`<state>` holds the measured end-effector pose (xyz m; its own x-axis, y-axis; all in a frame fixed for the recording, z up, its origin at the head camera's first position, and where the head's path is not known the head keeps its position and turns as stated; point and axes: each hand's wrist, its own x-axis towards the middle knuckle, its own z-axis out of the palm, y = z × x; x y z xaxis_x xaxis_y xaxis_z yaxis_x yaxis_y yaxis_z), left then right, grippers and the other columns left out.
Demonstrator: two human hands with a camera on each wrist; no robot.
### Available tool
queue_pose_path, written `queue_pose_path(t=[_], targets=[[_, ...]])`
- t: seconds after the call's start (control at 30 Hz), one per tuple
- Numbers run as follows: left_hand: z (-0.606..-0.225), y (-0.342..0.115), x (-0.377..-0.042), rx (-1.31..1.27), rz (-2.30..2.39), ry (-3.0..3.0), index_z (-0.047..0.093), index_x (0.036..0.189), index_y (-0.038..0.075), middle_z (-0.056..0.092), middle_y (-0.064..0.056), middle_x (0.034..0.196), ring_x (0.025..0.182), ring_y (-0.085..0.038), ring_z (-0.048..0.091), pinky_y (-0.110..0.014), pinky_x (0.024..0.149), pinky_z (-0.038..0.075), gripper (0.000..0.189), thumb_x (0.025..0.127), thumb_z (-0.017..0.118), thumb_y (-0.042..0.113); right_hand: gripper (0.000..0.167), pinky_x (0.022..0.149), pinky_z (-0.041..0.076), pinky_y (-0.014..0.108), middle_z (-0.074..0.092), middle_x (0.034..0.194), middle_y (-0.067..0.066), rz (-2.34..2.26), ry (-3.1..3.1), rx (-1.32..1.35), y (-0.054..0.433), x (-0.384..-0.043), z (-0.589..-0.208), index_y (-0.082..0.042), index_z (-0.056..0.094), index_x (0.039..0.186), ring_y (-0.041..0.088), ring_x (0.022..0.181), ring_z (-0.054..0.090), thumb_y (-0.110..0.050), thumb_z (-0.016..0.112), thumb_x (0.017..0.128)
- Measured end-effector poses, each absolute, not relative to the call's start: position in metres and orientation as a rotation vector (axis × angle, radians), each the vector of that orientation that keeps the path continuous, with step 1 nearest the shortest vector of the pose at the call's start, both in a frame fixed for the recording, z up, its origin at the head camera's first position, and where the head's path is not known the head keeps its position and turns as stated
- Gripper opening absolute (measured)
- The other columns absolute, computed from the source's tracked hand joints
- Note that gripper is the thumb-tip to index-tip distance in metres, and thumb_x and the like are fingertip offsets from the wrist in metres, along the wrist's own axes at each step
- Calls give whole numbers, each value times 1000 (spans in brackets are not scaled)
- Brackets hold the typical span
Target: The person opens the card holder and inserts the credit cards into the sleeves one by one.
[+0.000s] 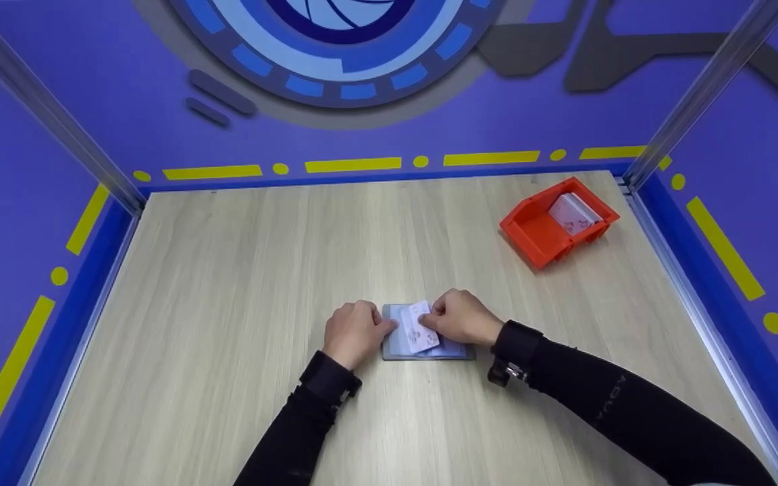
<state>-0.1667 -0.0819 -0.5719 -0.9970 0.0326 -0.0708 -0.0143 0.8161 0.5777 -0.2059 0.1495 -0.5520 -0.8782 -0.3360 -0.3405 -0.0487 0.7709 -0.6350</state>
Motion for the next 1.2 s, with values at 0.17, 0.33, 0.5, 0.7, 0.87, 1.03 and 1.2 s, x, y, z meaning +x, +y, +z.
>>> queue_pose_path(t=[0.17, 0.33, 0.5, 0.7, 0.87, 1.03, 1.2], targets=[[-572, -82, -166, 10, 927, 2918, 68, 72, 17, 63, 5, 70, 62, -14, 55, -31, 59, 40, 37, 94, 88, 40, 46, 53, 30, 25, 42, 55, -13, -876, 2563, -339, 150, -204, -553, -20, 61, 59, 8, 53, 43, -33, 77, 101], [-572, -82, -166, 7, 932, 2917, 69, 73, 17, 65, 5, 71, 63, -14, 57, -31, 60, 41, 36, 94, 88, 40, 50, 53, 29, 25, 41, 53, -13, -879, 2586, -369, 150, -203, -554, -21, 57, 57, 7, 52, 42, -31, 76, 102], [-572, -82, -167, 5, 925, 2925, 69, 72, 17, 66, 4, 71, 63, -15, 57, -31, 60, 41, 36, 94, 88, 39, 54, 52, 27, 24, 38, 52, -13, -895, 2587, -385, 148, -202, -554, -23, 50, 56, 7, 51, 39, -31, 74, 104], [-572, -82, -167, 8, 930, 2917, 68, 72, 16, 64, 4, 70, 61, -14, 55, -31, 58, 39, 37, 94, 88, 39, 53, 50, 25, 24, 35, 52, -12, -854, 2514, -337, 149, -205, -548, -22, 50, 55, 8, 51, 37, -26, 68, 104], [-570, -82, -167, -7, 931, 2910, 69, 72, 16, 64, 4, 70, 62, -14, 55, -31, 59, 40, 37, 94, 88, 40, 47, 52, 25, 26, 34, 54, -11, -804, 2492, -313, 152, -207, -545, -22, 53, 55, 10, 54, 37, -24, 66, 101], [-569, -81, -167, -12, 937, 2898, 69, 73, 16, 63, 4, 71, 62, -14, 55, -31, 60, 40, 36, 94, 87, 40, 48, 53, 27, 26, 36, 54, -11, -795, 2484, -309, 151, -206, -544, -22, 55, 56, 10, 55, 39, -25, 67, 102], [-569, -81, -165, -10, 939, 2897, 68, 72, 17, 61, 6, 69, 61, -14, 54, -30, 58, 39, 36, 95, 86, 39, 48, 55, 28, 27, 36, 55, -12, -802, 2520, -362, 148, -202, -546, -23, 51, 55, 10, 57, 39, -23, 66, 101]])
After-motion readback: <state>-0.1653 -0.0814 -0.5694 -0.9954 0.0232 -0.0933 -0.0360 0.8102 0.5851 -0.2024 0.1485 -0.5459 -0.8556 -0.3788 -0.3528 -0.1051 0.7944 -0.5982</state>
